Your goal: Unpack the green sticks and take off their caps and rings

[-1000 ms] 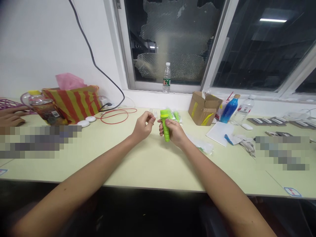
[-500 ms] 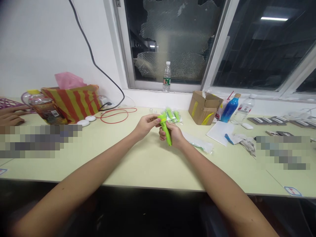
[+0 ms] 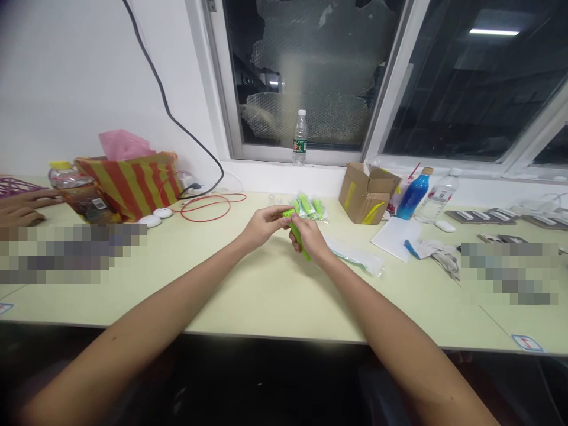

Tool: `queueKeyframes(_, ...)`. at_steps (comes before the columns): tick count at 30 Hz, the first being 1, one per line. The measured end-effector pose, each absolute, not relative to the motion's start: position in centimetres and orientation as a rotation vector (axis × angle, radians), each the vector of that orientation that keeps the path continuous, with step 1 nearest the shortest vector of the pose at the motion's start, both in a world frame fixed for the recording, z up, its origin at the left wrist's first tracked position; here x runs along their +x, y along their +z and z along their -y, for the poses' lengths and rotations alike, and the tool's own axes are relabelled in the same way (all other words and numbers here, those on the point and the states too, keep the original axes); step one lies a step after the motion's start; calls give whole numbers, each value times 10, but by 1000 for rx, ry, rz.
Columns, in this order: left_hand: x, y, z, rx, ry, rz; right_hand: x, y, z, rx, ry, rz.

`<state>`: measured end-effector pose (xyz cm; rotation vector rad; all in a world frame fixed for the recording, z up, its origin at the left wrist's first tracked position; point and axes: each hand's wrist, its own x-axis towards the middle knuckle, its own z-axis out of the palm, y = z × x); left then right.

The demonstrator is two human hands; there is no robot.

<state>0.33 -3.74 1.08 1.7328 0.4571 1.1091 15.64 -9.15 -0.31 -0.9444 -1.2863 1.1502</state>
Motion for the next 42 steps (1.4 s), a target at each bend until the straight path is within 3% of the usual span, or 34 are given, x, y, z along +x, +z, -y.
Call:
queueKeyframes(12, 4, 7, 35, 1657, 1066, -392, 159, 2, 93, -636, 1674, 1088)
queueKeyframes(18, 6, 5, 36, 1626, 1025, -399, 156, 3, 96, -637, 1673, 1110)
queueKeyframes(25, 8, -4, 27, 1532, 1025, -413, 159, -6, 87, -835, 1395, 1101)
queueKeyframes(33, 7, 2, 31, 1592, 898, -383, 159, -5, 92, -656, 1645, 1086)
queueKeyframes(42, 5, 1, 32, 1487, 823, -240, 166, -4, 90, -582, 1667, 1100)
